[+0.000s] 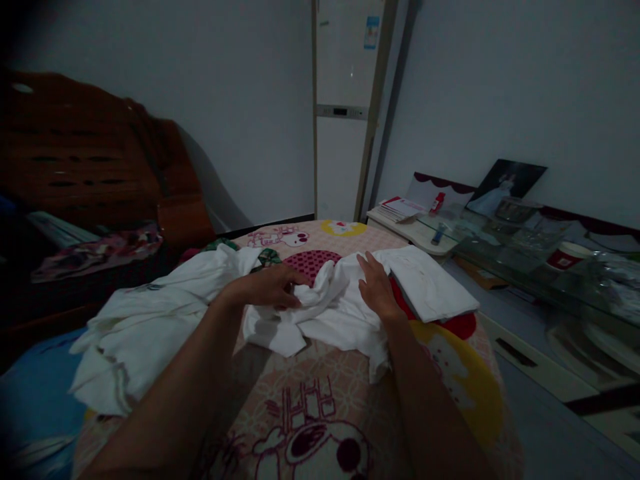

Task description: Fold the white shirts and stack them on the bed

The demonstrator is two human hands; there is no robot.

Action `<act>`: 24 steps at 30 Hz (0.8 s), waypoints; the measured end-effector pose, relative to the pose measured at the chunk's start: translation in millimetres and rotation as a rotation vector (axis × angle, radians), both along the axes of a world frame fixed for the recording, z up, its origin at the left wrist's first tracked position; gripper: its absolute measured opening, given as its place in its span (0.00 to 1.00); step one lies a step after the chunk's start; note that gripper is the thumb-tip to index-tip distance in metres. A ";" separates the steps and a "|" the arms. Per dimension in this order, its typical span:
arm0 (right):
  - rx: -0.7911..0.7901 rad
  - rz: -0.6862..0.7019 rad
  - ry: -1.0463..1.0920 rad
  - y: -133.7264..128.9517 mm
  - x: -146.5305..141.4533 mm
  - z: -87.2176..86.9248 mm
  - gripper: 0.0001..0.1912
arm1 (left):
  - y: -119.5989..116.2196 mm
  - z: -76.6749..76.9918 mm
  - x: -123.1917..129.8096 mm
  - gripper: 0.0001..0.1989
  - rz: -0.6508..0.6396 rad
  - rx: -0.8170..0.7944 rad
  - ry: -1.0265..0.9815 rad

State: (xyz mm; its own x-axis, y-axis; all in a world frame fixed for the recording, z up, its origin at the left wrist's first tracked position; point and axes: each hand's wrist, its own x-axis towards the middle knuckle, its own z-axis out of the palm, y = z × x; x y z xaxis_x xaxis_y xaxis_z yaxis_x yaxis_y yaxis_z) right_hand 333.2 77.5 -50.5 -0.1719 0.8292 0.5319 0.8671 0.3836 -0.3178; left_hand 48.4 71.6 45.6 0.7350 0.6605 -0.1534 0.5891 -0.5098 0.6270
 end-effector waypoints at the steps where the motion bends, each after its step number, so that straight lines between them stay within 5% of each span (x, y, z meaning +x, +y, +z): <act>1: -0.014 0.013 -0.027 1.5 1.2 -6.7 0.34 | -4.1 0.7 4.8 0.07 -0.039 -0.019 -0.016; 6: -0.025 -0.008 -0.131 5.5 6.2 -18.4 0.19 | -18.2 3.6 21.9 0.03 -0.161 -0.148 -0.030; 11: -0.217 -0.045 -0.177 -7.9 -0.5 17.4 0.08 | -15.0 14.3 2.3 0.04 -0.061 -0.078 -0.019; 16: -0.362 -0.045 -0.079 -16.2 -4.5 31.9 0.17 | -9.2 29.1 -39.0 0.13 0.191 0.110 0.083; 22: -0.465 -0.308 -0.165 -10.4 -8.3 15.3 0.31 | -12.3 34.5 -61.0 0.15 0.246 0.073 0.079; 24: -0.499 -0.335 -0.193 -11.7 -7.6 13.8 0.29 | -11.9 34.3 -64.6 0.15 0.250 0.093 0.080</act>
State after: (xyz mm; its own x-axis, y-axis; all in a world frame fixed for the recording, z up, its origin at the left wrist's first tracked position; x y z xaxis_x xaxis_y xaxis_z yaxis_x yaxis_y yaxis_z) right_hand 325.5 65.8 -36.7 0.0856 0.9950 0.0524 0.9741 -0.0725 -0.2144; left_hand -16.2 59.7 79.8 0.5357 0.8337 -0.1345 0.7496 -0.3961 0.5303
